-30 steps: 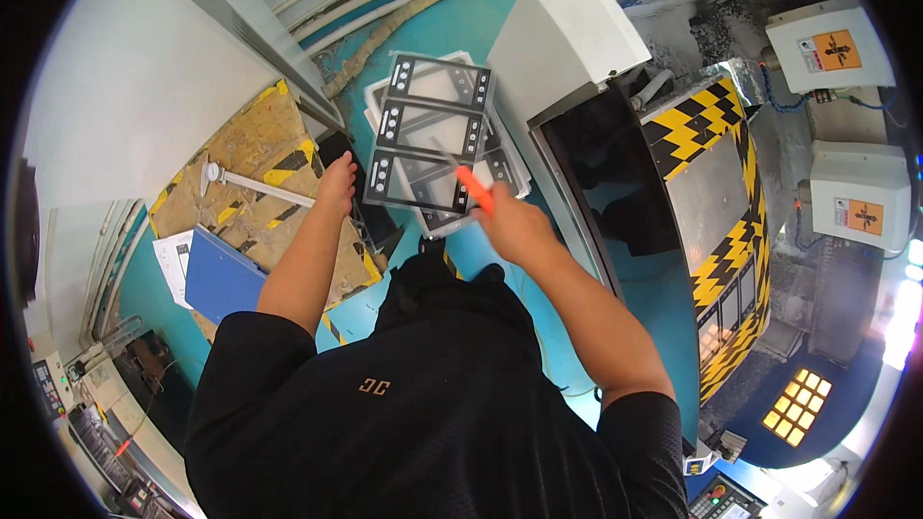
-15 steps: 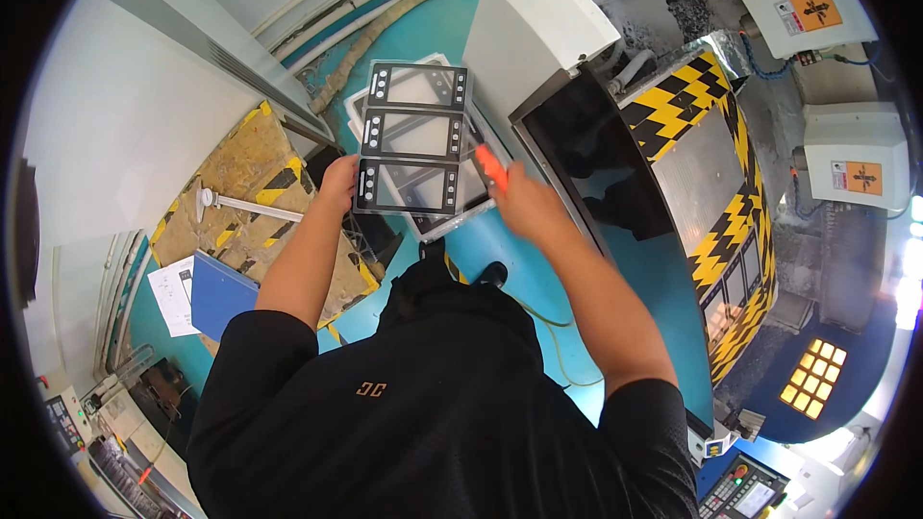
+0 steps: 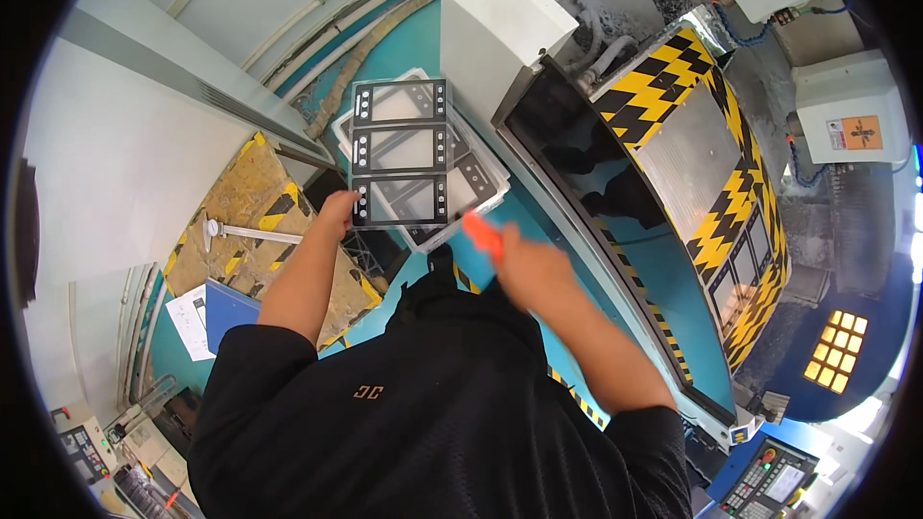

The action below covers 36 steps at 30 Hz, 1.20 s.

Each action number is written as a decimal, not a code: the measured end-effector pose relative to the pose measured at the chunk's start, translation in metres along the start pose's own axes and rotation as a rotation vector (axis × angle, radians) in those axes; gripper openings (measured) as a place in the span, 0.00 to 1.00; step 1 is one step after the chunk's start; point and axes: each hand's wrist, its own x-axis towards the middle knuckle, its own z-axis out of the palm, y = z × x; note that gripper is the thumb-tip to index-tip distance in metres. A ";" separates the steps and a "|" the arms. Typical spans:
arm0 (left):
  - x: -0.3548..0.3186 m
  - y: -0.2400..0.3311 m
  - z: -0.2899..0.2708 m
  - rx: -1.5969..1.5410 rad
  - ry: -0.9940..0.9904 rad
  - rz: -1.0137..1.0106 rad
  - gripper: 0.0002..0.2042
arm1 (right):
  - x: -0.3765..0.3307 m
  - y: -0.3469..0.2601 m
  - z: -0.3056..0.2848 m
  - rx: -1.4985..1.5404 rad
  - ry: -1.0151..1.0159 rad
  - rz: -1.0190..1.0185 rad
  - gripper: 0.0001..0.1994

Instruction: The person picks up a caliper and a folder, walks to a machine, and presses buttons on a control panel. They spray the machine bed with an air nozzle, place a plastic sheet onto it, and then remove and stack the finished sheets.

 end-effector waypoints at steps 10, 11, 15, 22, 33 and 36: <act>-0.068 0.012 -0.012 -0.244 -0.226 0.068 0.06 | -0.011 0.018 0.003 0.260 0.201 0.062 0.21; -0.085 0.030 -0.015 -0.313 -0.178 0.092 0.07 | -0.015 0.026 -0.006 0.338 0.281 0.100 0.22; -0.138 0.181 -0.061 -0.179 -0.081 0.691 0.07 | -0.063 0.046 -0.015 0.294 0.146 0.145 0.26; -0.268 0.372 -0.139 0.505 0.183 0.965 0.12 | -0.050 0.011 -0.001 0.218 -0.008 0.113 0.22; -0.193 0.352 -0.105 0.756 0.500 1.049 0.15 | -0.061 0.021 0.017 0.178 -0.146 -0.091 0.21; -0.181 0.314 -0.067 1.204 0.690 1.280 0.13 | -0.069 0.042 0.045 0.361 -0.080 0.060 0.22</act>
